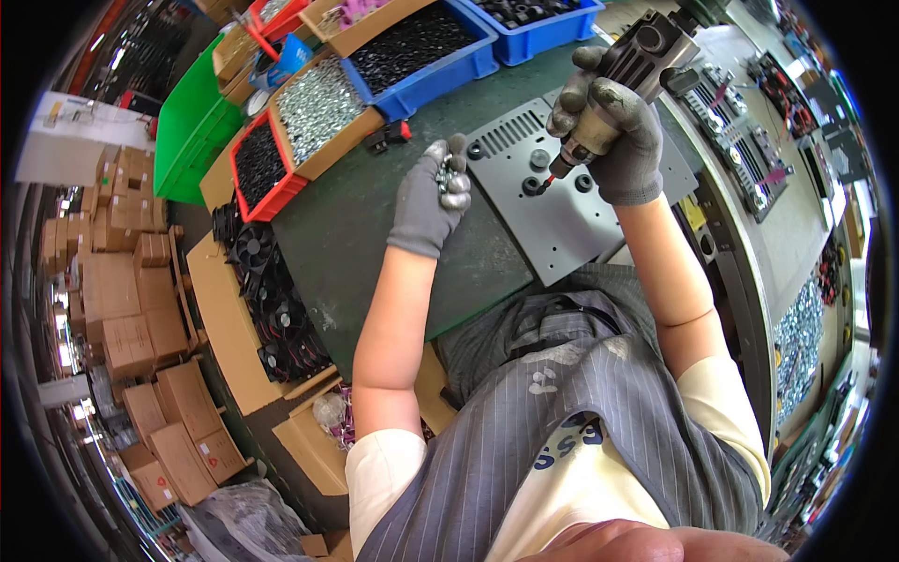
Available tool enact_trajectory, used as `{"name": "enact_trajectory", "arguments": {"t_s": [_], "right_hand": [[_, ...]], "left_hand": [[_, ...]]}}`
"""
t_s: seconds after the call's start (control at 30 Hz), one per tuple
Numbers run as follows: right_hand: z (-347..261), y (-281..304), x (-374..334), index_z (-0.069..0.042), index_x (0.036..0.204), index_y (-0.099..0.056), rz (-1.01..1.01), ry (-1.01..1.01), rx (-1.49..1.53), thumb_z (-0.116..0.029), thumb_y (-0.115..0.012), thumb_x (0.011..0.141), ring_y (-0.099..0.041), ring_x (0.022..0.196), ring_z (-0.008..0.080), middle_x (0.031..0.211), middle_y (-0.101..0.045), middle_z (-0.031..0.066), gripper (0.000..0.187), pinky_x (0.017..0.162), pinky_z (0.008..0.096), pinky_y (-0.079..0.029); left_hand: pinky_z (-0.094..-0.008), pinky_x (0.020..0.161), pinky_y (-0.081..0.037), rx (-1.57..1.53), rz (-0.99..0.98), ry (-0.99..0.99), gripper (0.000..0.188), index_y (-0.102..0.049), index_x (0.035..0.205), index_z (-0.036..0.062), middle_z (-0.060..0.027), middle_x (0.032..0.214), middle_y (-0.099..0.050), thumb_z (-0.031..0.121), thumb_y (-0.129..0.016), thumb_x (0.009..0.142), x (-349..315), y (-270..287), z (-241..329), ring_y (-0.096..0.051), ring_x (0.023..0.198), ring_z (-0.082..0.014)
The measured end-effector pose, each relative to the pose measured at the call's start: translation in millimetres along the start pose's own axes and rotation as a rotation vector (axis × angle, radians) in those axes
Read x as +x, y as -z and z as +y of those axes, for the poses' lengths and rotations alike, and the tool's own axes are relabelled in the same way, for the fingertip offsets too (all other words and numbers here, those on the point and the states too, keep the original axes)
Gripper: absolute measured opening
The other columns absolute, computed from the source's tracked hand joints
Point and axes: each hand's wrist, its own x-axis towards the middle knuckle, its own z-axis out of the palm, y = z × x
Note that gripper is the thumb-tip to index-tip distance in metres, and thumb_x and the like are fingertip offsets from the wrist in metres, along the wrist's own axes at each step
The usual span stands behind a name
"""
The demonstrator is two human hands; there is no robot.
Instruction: Assembling an electronic equipment chassis by installing rubber grommets and fans, then securing them with a pneumatic screwdriver.
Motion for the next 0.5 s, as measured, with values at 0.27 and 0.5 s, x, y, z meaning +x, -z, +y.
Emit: {"name": "enact_trajectory", "arguments": {"t_s": [0.27,0.5], "right_hand": [[-4.5,21.7,-16.0,0.002,0.117,-0.048,0.144,-0.045,0.101,-0.022,-0.057,0.077,-0.056,0.064,0.0202,0.078,-0.057,0.0090,0.048,0.062,0.0354,-0.046],[-11.0,23.4,-22.5,0.002,0.119,-0.047,0.071,0.055,0.172,-0.024,-0.055,0.078,-0.056,0.066,0.0200,0.082,-0.060,0.0102,0.050,0.065,0.0349,-0.044]], "left_hand": [[-0.0171,0.046,-0.038,0.019,0.006,-0.068,0.024,-0.058,0.114,0.0069,-0.0046,0.088,-0.057,0.018,-0.050,0.095,-24.8,-28.6,-43.4,-0.049,0.061,-0.0075],[-0.0168,0.043,-0.036,0.039,-0.085,-0.175,0.023,-0.059,0.113,0.0071,-0.0037,0.083,-0.057,0.012,-0.057,0.092,-27.9,-19.7,-57.0,-0.046,0.055,-0.0048]]}}
